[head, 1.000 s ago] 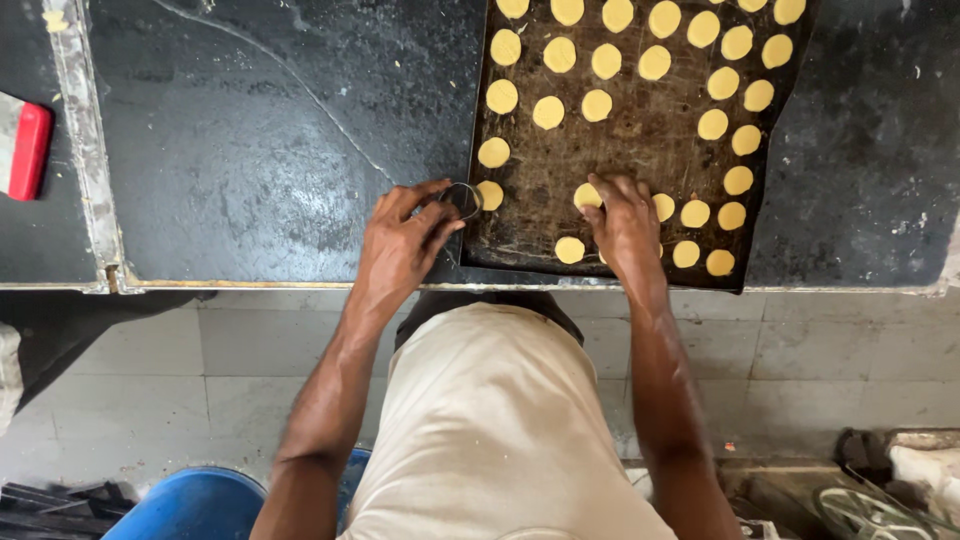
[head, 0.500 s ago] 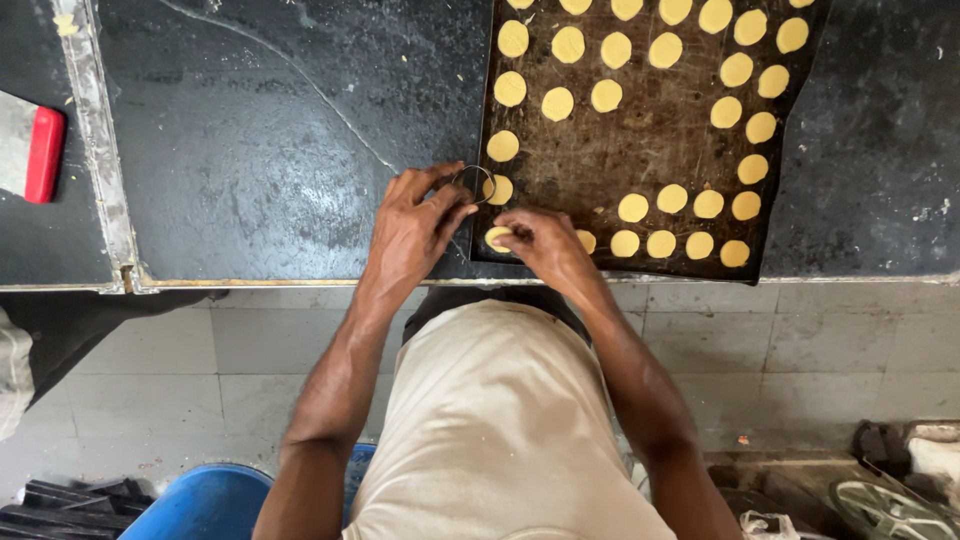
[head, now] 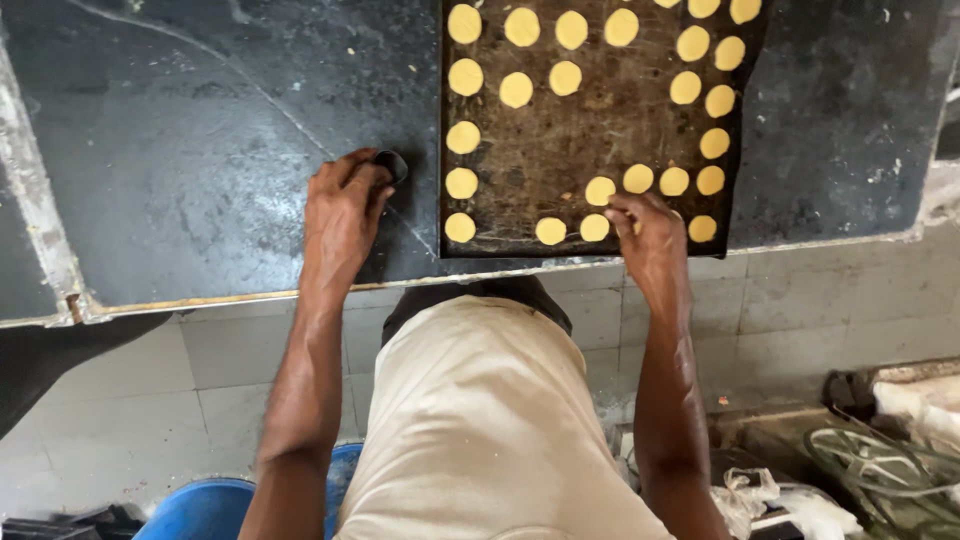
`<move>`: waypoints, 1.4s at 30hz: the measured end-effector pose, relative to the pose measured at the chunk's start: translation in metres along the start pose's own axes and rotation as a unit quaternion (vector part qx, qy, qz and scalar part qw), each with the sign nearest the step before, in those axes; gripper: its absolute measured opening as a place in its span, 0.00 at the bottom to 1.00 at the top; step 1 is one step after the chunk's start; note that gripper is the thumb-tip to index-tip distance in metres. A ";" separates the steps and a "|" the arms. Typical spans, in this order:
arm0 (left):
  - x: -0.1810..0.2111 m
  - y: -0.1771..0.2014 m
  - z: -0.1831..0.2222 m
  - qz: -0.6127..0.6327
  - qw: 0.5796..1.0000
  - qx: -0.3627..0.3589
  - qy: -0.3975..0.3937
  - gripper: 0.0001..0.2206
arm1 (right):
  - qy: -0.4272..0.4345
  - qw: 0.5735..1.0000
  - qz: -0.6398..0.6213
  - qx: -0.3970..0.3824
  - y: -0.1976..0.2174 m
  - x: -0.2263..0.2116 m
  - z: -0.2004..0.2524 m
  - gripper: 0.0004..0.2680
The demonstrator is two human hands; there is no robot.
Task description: The person arranges dough discs on a baking tray by hand, moving them from the table surface to the tray and positioning them into rows.
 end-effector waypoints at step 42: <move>0.085 -0.135 -0.045 0.167 0.965 -0.194 -0.057 0.20 | 0.067 0.996 -0.002 -0.064 0.002 0.043 -0.069 0.09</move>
Point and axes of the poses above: each hand's wrist, its own z-axis away from the middle knuckle, its own y-axis out of the back of the hand, x = y × z, the point moved 4 cm from there along -z, towards the middle knuckle, and after that the axes turned 10 degrees about -x, right-handed, at the moved point
